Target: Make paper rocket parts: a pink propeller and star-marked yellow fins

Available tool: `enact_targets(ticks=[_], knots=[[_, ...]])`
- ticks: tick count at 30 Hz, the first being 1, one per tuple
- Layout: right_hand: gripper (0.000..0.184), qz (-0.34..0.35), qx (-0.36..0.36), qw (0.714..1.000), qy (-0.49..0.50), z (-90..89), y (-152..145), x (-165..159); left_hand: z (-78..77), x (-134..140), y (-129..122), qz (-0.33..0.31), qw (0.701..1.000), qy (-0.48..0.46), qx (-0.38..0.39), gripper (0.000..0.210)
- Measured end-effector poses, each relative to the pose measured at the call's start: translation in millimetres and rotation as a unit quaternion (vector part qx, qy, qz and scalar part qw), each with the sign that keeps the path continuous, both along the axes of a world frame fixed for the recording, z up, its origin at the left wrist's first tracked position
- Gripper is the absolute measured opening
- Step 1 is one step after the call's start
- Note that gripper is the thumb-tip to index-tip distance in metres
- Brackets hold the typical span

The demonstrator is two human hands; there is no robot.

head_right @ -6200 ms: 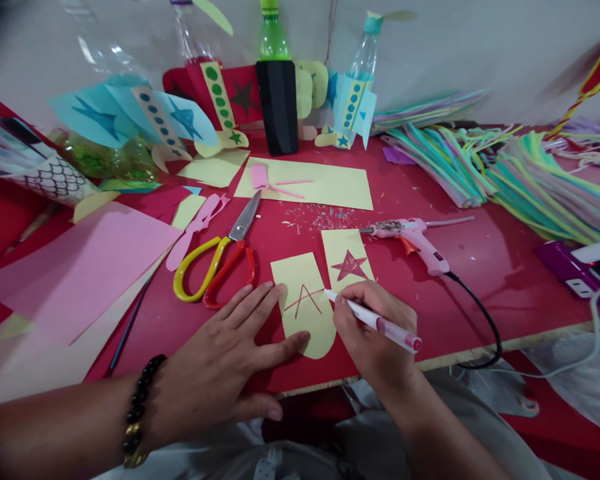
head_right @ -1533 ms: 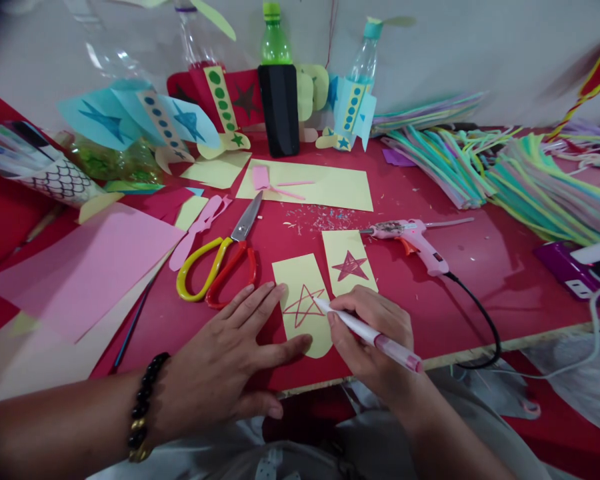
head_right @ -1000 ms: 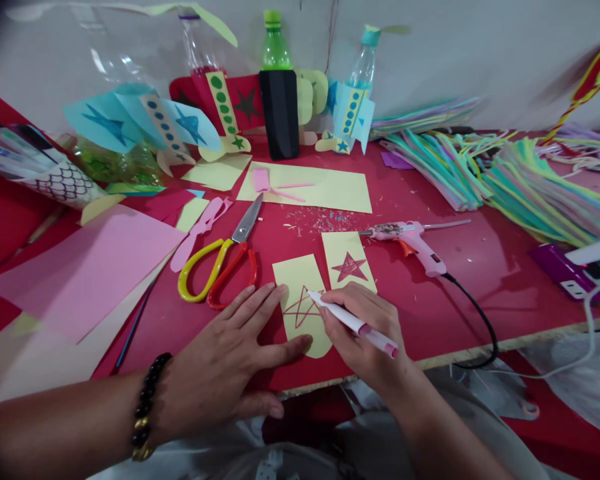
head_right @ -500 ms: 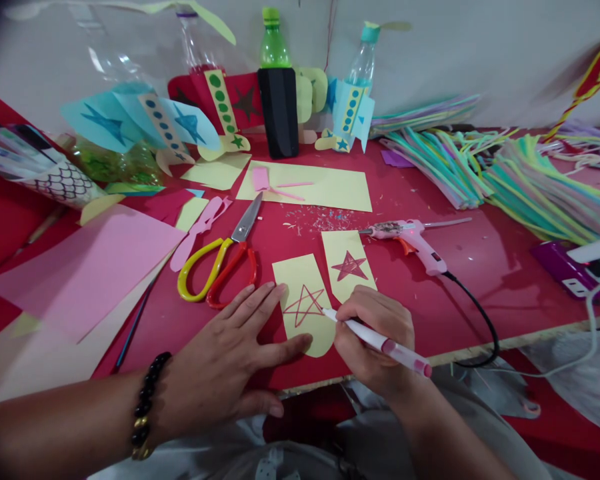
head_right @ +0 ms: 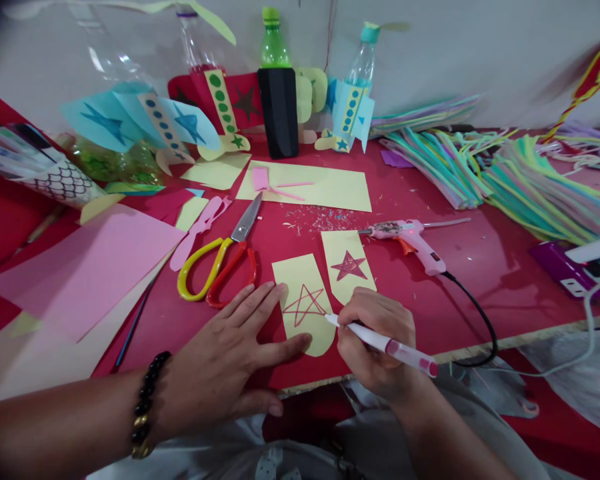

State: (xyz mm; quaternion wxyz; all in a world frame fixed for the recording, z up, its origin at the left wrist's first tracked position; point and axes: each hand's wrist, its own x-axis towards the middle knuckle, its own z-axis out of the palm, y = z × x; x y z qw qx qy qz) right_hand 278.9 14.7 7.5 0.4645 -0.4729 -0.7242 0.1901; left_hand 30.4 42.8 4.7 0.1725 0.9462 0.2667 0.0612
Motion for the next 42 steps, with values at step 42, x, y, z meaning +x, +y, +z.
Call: enact_targets(ticks=[42], knots=[[0.003,-0.081,-0.025,0.985,-0.149,3.9,8,-13,-4.1,0,-1,-0.001,1.000,-0.016,0.013,0.073]])
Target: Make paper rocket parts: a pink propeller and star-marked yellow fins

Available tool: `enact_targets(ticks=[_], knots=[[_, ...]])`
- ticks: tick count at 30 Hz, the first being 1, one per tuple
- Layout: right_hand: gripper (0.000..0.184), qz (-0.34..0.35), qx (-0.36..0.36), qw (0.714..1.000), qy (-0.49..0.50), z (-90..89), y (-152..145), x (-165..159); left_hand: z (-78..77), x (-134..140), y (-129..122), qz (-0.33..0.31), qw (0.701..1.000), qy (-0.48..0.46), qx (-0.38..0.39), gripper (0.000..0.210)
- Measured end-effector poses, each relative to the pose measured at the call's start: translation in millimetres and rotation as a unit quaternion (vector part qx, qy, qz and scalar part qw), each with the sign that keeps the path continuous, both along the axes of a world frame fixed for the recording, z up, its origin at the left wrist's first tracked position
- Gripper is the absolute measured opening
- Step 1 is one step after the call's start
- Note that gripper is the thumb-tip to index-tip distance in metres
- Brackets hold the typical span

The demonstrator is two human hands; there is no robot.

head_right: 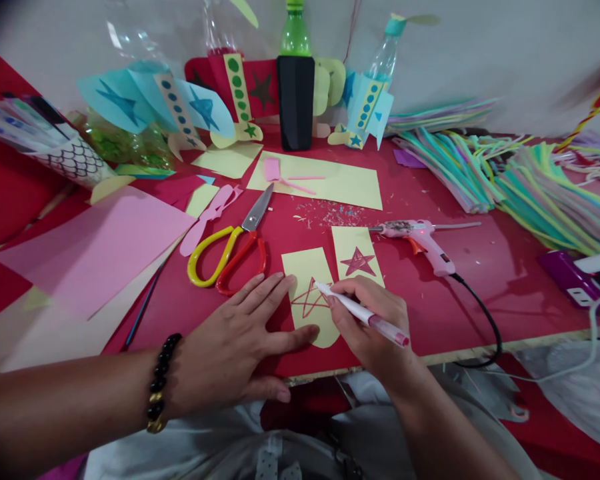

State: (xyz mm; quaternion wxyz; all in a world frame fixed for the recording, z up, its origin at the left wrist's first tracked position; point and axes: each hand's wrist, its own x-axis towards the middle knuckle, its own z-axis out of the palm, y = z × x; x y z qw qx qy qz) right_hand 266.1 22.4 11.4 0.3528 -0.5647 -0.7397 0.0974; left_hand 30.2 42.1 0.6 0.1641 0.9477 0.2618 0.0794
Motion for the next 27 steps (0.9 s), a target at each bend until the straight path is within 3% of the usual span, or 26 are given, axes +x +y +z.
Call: enact_targets(ticks=[19,27], knots=[[0.003,-0.008,0.013,1.000,0.006,-1.3,-0.7,0.6,-0.5,0.1,-0.3,-0.001,1.000,-0.002,0.005,0.073],[0.012,0.083,-0.024,0.996,0.026,1.2,-3.9,2.7,-0.8,-0.2,-0.3,-0.003,1.000,0.001,0.005,0.073]])
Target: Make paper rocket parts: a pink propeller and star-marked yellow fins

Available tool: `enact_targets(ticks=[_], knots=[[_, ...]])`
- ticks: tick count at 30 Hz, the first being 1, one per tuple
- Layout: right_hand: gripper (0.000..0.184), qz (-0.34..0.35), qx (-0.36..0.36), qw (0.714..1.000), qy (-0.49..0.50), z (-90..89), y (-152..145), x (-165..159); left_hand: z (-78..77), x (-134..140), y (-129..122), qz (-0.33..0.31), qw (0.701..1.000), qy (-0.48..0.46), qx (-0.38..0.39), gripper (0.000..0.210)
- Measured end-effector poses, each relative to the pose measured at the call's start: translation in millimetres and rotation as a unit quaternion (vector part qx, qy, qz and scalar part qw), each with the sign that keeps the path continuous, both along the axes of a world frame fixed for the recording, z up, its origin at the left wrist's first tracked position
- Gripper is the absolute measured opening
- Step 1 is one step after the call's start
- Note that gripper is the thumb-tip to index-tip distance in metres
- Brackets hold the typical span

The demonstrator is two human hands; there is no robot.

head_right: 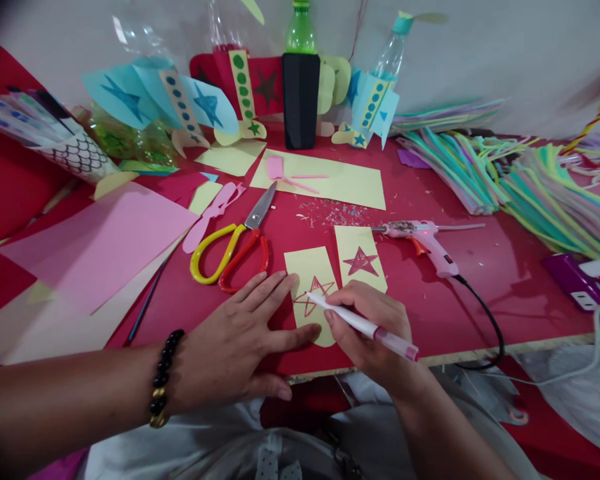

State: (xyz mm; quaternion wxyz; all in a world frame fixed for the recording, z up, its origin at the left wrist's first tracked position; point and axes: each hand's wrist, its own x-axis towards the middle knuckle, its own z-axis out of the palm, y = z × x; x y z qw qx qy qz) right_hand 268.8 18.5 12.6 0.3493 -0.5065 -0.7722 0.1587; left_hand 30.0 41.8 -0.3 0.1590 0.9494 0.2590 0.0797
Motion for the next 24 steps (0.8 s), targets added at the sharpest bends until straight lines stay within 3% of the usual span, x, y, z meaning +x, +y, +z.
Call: enact_targets(ticks=[8,15,21,24], knots=[[0.020,0.102,-0.024,0.994,0.040,-4.4,2.0,-2.0,-2.3,0.1,-1.0,0.001,1.000,-0.014,0.015,0.073],[0.013,0.015,0.012,1.000,0.000,-2.3,0.6,-2.6,-1.2,0.5,-0.3,-0.001,1.000,-0.013,0.009,0.072],[0.018,0.088,-0.007,0.996,0.016,-3.3,0.6,-2.2,-1.1,0.0,-1.0,0.000,1.000,-0.009,0.013,0.073],[0.015,0.058,0.004,0.998,0.009,-2.5,0.9,-2.7,-0.5,-0.4,-1.1,-0.001,1.000,-0.005,0.011,0.073]])
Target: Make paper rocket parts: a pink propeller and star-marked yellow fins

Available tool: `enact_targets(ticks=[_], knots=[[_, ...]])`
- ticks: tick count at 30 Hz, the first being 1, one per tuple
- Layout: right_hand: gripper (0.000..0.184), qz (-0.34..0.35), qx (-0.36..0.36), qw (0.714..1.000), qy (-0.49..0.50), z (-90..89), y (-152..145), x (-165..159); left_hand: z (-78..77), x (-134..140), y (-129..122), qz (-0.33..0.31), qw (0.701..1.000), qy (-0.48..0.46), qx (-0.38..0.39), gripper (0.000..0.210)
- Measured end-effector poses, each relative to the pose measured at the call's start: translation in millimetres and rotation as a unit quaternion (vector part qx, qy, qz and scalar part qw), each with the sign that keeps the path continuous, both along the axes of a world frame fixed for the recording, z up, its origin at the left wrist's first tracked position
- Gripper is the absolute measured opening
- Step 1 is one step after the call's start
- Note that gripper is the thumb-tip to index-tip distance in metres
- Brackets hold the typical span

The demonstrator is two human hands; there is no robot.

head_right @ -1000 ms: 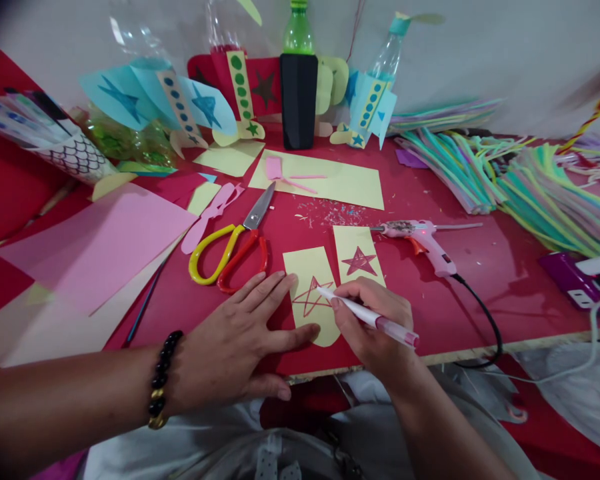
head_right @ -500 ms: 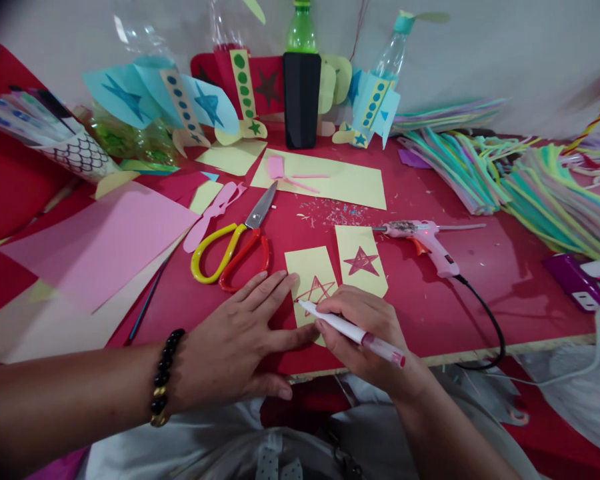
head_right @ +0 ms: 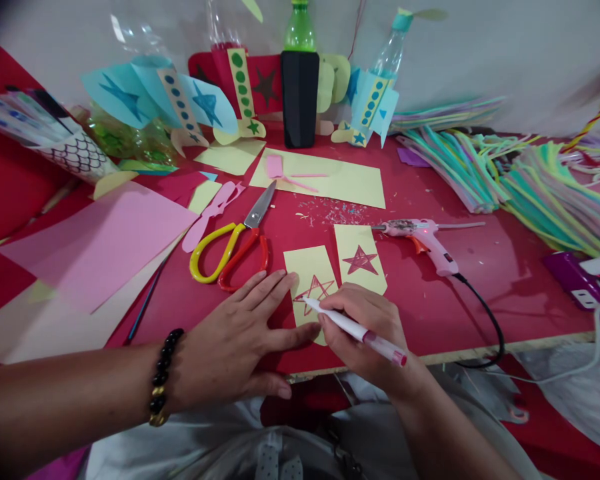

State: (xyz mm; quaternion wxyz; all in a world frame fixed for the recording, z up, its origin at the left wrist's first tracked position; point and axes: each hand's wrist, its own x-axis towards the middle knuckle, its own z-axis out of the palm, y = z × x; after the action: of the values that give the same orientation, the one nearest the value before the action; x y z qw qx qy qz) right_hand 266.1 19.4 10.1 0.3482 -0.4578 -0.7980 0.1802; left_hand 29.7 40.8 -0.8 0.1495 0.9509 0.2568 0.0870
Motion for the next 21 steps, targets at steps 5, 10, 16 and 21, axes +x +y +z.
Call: enact_targets(ticks=[5,10,16,21], knots=[[0.015,0.004,-0.006,1.000,0.003,0.4,-0.7,-0.4,0.3,0.8,0.7,-0.001,1.000,0.003,0.000,0.074],[0.015,-0.012,-0.003,1.000,0.006,0.3,-0.6,-1.2,-0.1,0.9,1.1,0.000,1.000,-0.003,-0.002,0.073],[0.017,0.017,-0.013,1.000,0.022,1.5,-0.8,-2.0,0.1,0.1,0.9,0.000,1.000,-0.007,0.000,0.073],[0.016,-0.002,-0.003,1.000,0.025,1.4,-0.8,-1.8,0.0,0.7,0.7,0.000,1.000,-0.002,-0.002,0.073]])
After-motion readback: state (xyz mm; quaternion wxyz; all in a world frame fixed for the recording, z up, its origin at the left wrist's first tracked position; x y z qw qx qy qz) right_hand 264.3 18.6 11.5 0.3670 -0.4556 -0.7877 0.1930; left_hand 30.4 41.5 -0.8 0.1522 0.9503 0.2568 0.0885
